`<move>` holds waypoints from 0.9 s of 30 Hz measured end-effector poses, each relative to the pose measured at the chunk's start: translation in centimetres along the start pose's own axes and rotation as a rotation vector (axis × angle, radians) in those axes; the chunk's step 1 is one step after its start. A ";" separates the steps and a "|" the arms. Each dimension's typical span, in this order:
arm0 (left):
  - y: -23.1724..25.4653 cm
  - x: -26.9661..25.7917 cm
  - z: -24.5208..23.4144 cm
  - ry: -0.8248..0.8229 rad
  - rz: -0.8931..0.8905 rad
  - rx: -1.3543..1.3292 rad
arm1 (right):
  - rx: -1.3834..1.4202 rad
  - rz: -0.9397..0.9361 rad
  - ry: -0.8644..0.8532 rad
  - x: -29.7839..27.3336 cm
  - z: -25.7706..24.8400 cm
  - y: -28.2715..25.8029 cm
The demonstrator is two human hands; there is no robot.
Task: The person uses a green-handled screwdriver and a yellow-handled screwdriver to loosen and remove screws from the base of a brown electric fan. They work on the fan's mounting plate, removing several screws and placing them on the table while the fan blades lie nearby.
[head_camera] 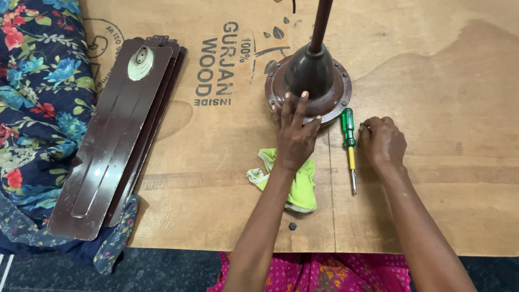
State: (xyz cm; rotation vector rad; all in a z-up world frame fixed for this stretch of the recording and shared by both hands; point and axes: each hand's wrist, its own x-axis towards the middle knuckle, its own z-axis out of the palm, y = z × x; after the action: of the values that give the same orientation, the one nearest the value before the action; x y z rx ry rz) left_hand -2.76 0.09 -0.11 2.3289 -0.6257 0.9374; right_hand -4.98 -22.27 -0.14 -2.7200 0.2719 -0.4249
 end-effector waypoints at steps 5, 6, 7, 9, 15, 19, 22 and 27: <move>0.5 0.6 -0.6 0.105 0.029 0.001 | 0.032 0.010 0.007 0.4 0.4 1.0; 0.6 0.6 -0.9 0.137 0.041 -0.005 | 0.108 0.028 0.012 0.5 0.4 1.4; 0.9 0.6 -1.2 0.141 0.035 -0.012 | 0.184 0.046 0.018 0.7 0.2 1.8; 1.6 0.6 -1.8 0.151 0.025 -0.024 | 0.362 0.157 0.005 1.0 0.0 2.4; 6.9 1.7 1.2 -0.031 0.170 -0.113 | 0.977 0.438 -0.106 1.5 -0.7 4.7; 9.3 2.9 4.4 -0.213 0.151 0.003 | 0.886 0.379 -0.171 1.8 0.6 5.6; 9.5 3.3 5.9 -0.218 0.144 0.021 | 1.247 0.487 -0.192 2.6 1.8 5.0; 7.9 2.4 5.8 -0.169 -0.020 -0.065 | 0.173 -0.063 -0.136 2.1 1.3 2.5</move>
State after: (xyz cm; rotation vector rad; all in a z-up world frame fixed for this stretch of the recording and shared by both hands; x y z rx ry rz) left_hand -3.16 -9.99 0.54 2.3675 -0.6885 0.7060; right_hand -2.93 -24.60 -1.77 -2.5778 0.1080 -0.2662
